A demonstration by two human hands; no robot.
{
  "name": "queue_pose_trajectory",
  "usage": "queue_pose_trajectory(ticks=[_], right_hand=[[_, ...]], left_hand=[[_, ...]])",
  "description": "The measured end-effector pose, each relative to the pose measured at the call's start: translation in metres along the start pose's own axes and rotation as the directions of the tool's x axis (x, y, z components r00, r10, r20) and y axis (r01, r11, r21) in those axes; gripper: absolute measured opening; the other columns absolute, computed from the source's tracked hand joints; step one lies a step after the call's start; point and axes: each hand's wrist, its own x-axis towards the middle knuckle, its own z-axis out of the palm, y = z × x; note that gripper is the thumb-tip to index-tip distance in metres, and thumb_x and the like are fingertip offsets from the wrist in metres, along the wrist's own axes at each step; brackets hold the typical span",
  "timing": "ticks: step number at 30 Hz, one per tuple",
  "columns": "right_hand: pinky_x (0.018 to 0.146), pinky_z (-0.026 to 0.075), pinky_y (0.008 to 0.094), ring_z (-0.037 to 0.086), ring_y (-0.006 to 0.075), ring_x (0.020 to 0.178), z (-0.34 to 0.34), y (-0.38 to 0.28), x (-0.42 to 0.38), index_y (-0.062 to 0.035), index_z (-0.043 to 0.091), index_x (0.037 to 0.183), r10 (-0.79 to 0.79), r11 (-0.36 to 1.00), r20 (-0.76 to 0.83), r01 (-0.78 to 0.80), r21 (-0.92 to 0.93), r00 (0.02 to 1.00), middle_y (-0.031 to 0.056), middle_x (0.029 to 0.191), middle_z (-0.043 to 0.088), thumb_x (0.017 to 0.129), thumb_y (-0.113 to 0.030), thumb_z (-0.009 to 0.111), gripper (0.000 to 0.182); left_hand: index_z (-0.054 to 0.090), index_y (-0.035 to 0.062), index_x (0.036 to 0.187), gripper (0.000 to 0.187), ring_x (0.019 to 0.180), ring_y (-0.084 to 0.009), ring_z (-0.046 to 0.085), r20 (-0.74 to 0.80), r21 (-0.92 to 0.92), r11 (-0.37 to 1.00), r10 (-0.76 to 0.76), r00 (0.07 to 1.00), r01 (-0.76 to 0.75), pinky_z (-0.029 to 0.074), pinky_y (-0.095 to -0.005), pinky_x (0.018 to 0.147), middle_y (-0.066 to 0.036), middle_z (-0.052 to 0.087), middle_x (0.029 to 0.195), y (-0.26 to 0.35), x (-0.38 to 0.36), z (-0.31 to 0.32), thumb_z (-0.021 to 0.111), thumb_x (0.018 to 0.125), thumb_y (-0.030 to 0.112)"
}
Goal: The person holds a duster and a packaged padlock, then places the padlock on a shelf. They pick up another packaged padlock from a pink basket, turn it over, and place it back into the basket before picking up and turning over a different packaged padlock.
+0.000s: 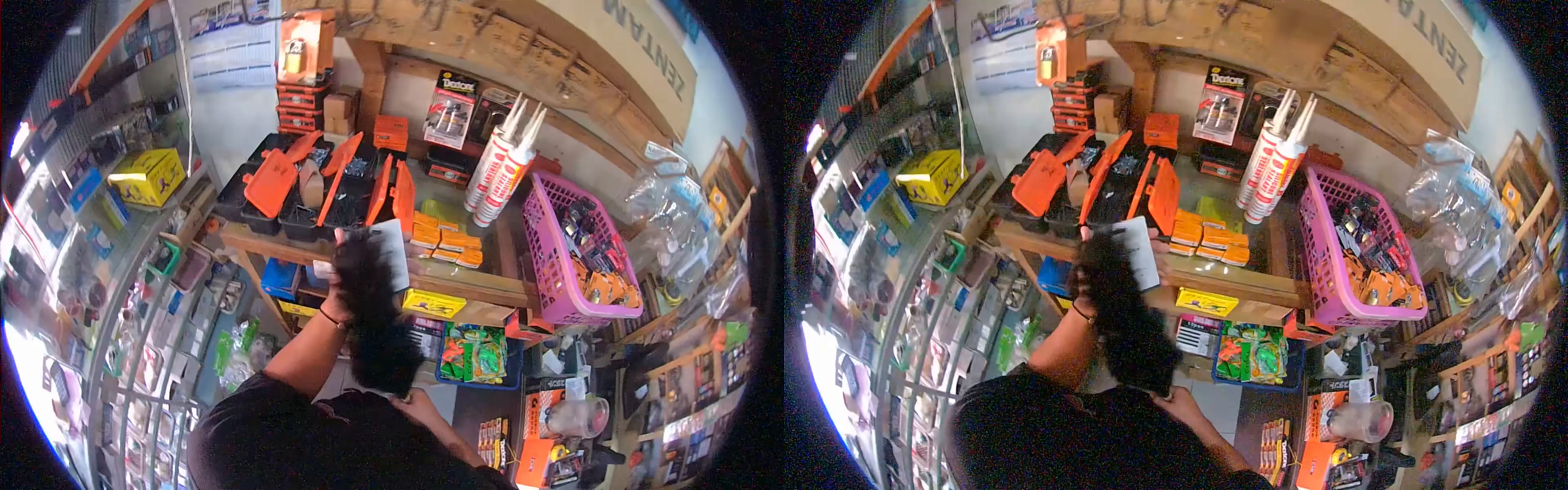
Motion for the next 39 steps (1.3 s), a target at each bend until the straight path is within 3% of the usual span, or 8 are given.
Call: queue_pose_trajectory(ticks=[4,9,15,19,21,33,35,39], right_hand=[[0.057,0.043,0.0302,0.053,0.014,0.06,0.001,-0.015,0.003,0.0004,0.06,0.085,0.143,0.971,-0.084,-0.123,0.205,0.986,0.0068,0.067,0.058,0.077,-0.025,0.061,0.027],[0.046,0.036,0.0278,0.046,0.0091,0.048,0.007,-0.022,-0.002,-0.0031,0.056,0.068,0.061,0.991,0.065,-0.053,-0.126,0.996,0.0002,0.054,0.051,0.078,-0.025,0.061,0.025],[0.041,0.033,0.0286,0.042,0.008,0.045,-0.001,-0.019,0.018,-0.0008,0.051,0.056,0.184,0.962,-0.002,-0.18,-0.207,0.983,-0.0003,0.049,0.047,0.077,-0.023,0.062,0.032],[0.041,0.034,0.0341,0.042,0.0136,0.043,-0.009,-0.059,-0.001,0.003,0.05,0.053,0.048,0.991,-0.003,-0.048,-0.125,0.999,0.0032,0.045,0.045,0.073,-0.03,0.065,0.042],[0.041,0.034,0.0344,0.043,0.0141,0.043,-0.02,-0.042,0.003,0.0029,0.049,0.052,0.138,0.987,-0.069,-0.143,-0.071,0.988,0.0043,0.045,0.045,0.073,-0.032,0.065,0.044],[0.04,0.033,0.0304,0.042,0.0102,0.04,0.004,-0.038,-0.013,0.0001,0.055,0.064,-0.171,0.985,-0.083,0.17,-0.011,0.982,0.0003,0.048,0.049,0.078,-0.02,0.059,0.025],[0.041,0.034,0.0299,0.042,0.0096,0.04,-0.005,-0.05,-0.019,-0.0004,0.056,0.068,-0.046,0.975,0.028,0.051,-0.217,0.999,-0.0003,0.051,0.05,0.079,-0.018,0.058,0.021],[0.042,0.035,0.0291,0.046,0.0098,0.045,-0.008,0.011,0.002,0.0001,0.056,0.073,0.181,0.983,-0.072,-0.181,0.007,0.981,0.0025,0.055,0.052,0.077,-0.022,0.06,0.023]], left_hand=[[0.034,0.001,0.126,0.083,0.105,-0.0363,0.049,-0.63,0.024,0.972,0.195,0.751,-0.232,0.036,-0.049,0.092,-0.019,0.045,0.122,0.005,-0.025,0.018,0.027,0.078,0.068],[0.037,0.0052,0.126,0.081,0.107,-0.0316,0.048,-0.181,-0.143,0.981,0.107,0.978,-0.133,0.036,-0.0429,0.094,-0.014,0.048,0.119,0.029,-0.052,0.004,0.03,0.077,0.069],[0.036,-0.0014,0.124,0.084,0.102,-0.037,0.05,-0.659,0.135,0.902,0.391,0.643,-0.41,0.04,-0.0462,0.089,-0.02,0.048,0.118,0.02,-0.057,0.007,0.027,0.078,0.068],[0.036,0.0004,0.124,0.074,0.105,-0.0325,0.05,0.002,-0.146,0.931,0.339,0.941,-0.335,0.038,-0.0436,0.092,-0.018,0.048,0.118,0.02,-0.054,0.0,0.025,0.083,0.061],[0.035,-0.0001,0.125,0.084,0.098,-0.0372,0.052,-0.599,-0.169,0.857,0.303,0.741,-0.487,0.041,-0.0477,0.087,-0.021,0.047,0.117,0.017,-0.05,0.026,0.027,0.077,0.069],[0.037,0.0014,0.125,0.081,0.107,-0.0365,0.047,-0.482,-0.225,0.93,0.152,0.863,-0.29,0.037,-0.05,0.091,-0.019,0.043,0.124,0.006,-0.041,0.035,0.027,0.078,0.067],[0.031,0.0006,0.128,0.093,0.108,-0.0339,0.047,0.041,-0.275,0.946,0.19,0.981,-0.171,0.037,-0.0477,0.091,-0.02,0.043,0.123,0.001,-0.038,-0.008,0.031,0.071,0.074],[0.035,0.0075,0.128,0.082,0.112,-0.0301,0.045,-0.452,-0.098,0.943,0.242,0.858,-0.318,0.033,-0.0477,0.096,-0.013,0.044,0.124,0.017,-0.054,0.028,0.025,0.076,0.071]])
